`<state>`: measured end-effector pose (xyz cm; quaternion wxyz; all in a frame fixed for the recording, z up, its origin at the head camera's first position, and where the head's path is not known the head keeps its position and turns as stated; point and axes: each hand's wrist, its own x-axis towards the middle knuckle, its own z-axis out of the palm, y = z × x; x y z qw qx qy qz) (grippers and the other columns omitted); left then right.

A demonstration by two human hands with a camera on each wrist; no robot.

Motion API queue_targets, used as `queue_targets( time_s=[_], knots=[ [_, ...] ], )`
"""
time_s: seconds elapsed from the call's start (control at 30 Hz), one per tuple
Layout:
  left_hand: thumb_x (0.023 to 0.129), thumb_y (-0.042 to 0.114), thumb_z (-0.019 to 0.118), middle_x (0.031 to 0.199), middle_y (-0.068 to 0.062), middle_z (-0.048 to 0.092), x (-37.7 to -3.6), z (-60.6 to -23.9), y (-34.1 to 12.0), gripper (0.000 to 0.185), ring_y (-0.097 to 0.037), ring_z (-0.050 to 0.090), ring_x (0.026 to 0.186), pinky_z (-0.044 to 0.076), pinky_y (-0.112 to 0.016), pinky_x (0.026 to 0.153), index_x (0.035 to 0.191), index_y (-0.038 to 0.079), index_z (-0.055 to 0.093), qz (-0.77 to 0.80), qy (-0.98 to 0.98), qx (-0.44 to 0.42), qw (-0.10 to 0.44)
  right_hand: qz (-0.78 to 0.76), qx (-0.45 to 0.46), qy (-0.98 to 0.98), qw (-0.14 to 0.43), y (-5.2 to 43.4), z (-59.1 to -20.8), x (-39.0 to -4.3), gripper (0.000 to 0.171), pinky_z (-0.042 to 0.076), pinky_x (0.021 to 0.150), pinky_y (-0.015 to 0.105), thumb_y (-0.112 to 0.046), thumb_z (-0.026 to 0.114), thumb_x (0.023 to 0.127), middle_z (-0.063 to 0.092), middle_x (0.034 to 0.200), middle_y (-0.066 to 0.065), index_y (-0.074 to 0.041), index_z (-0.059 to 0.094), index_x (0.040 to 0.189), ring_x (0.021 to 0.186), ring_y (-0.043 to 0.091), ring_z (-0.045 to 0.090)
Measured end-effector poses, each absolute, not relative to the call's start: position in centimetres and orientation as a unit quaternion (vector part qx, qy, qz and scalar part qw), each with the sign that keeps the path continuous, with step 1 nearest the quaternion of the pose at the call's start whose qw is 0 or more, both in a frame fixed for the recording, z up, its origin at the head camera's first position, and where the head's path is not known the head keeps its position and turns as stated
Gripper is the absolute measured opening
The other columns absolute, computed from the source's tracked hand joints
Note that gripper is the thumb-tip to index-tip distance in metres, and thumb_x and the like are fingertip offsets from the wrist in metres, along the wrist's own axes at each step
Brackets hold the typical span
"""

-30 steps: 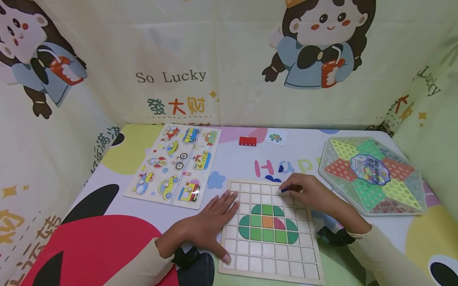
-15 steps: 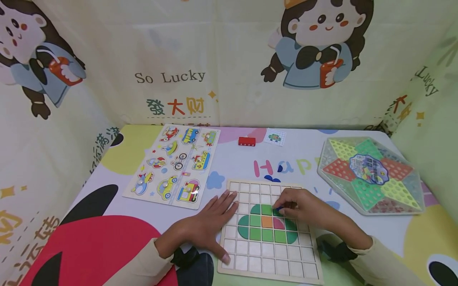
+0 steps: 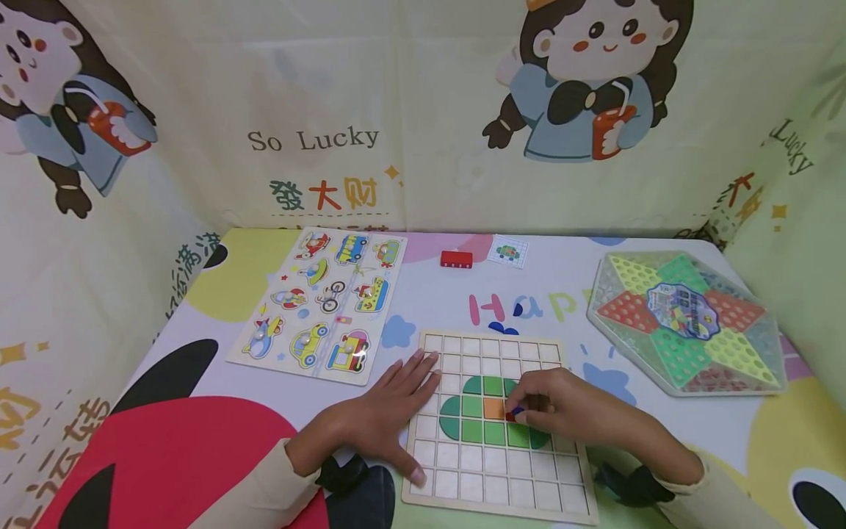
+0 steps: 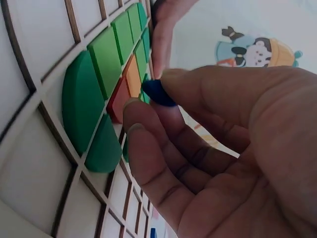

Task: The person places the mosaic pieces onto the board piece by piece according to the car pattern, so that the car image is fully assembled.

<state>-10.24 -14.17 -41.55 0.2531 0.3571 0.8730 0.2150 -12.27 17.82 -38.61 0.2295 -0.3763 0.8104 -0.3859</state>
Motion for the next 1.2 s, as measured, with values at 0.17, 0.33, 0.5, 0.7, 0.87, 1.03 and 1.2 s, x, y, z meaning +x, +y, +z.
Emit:
queue_targets(
  time_s=[0.17, 0.33, 0.5, 0.7, 0.87, 1.03, 1.2],
  knots=[
    [0.067, 0.066, 0.076, 0.162, 0.001, -0.014, -10.2, -41.5, -14.2, 0.125, -0.017, -0.022, 0.144, -0.008, -0.046, 0.115, 0.158, 0.013, 0.007, 0.212, 0.874, 0.357, 0.251, -0.406, -0.377, 0.789, 0.264, 17.6, -38.5, -11.5, 0.009, 0.051, 0.062, 0.024, -0.010, 0.070, 0.091, 0.064, 0.088, -0.009, -0.019, 0.068, 0.094, 0.071, 0.006, 0.055],
    [0.067, 0.065, 0.076, 0.162, 0.001, -0.013, -10.3, -41.4, -14.1, 0.125, -0.017, -0.021, 0.144, -0.008, -0.045, 0.115, 0.158, 0.013, 0.008, 0.213, 0.874, 0.355, 0.253, -0.403, -0.383, 0.775, 0.301, 17.2, -38.8, -10.7, 0.007, 0.049, 0.059, 0.022, -0.014, 0.071, 0.090, 0.061, 0.081, -0.013, -0.021, 0.067, 0.091, 0.069, 0.002, 0.052],
    [0.067, 0.065, 0.077, 0.162, 0.001, -0.012, -10.3, -41.2, -14.1, 0.125, -0.016, -0.021, 0.144, -0.008, -0.045, 0.116, 0.158, 0.014, 0.008, 0.213, 0.875, 0.352, 0.255, -0.379, -0.381, 0.787, 0.303, 16.9, -39.1, -10.1, 0.012, 0.048, 0.058, 0.021, -0.011, 0.073, 0.087, 0.058, 0.077, -0.017, -0.022, 0.068, 0.089, 0.067, 0.000, 0.051],
    [0.067, 0.065, 0.077, 0.162, 0.000, -0.012, -10.3, -41.1, -14.1, 0.125, -0.017, -0.021, 0.144, -0.008, -0.045, 0.115, 0.158, 0.013, 0.008, 0.213, 0.874, 0.354, 0.257, -0.348, -0.410, 0.805, 0.250, 16.8, -39.3, -9.4, 0.017, 0.047, 0.058, 0.018, -0.010, 0.076, 0.085, 0.054, 0.077, -0.020, -0.023, 0.066, 0.085, 0.068, -0.001, 0.049],
    [0.067, 0.065, 0.077, 0.162, 0.000, -0.012, -10.4, -41.2, -14.1, 0.125, -0.016, -0.021, 0.144, -0.008, -0.045, 0.115, 0.158, 0.013, 0.008, 0.212, 0.874, 0.353, 0.257, -0.320, -0.419, 0.818, 0.230, 16.8, -39.3, -9.3, 0.019, 0.046, 0.060, 0.017, -0.012, 0.079, 0.082, 0.052, 0.078, -0.020, -0.023, 0.065, 0.084, 0.069, -0.001, 0.048],
    [0.066, 0.066, 0.077, 0.162, 0.001, -0.012, -10.3, -41.2, -14.1, 0.125, -0.016, -0.021, 0.144, -0.008, -0.046, 0.116, 0.158, 0.013, 0.008, 0.208, 0.876, 0.353, 0.255, -0.298, -0.403, 0.832, 0.237, 16.7, -39.2, -9.2, 0.016, 0.045, 0.061, 0.017, -0.018, 0.081, 0.081, 0.052, 0.077, -0.020, -0.023, 0.066, 0.086, 0.070, -0.001, 0.048],
    [0.066, 0.066, 0.076, 0.162, 0.001, -0.012, -10.3, -41.4, -14.1, 0.125, -0.016, -0.021, 0.144, -0.007, -0.046, 0.116, 0.158, 0.014, 0.008, 0.206, 0.877, 0.354, 0.253, -0.288, -0.405, 0.836, 0.233, 16.7, -39.2, -9.0, 0.014, 0.046, 0.063, 0.017, -0.015, 0.080, 0.082, 0.054, 0.080, -0.020, -0.022, 0.069, 0.089, 0.071, -0.001, 0.049]
  ],
)
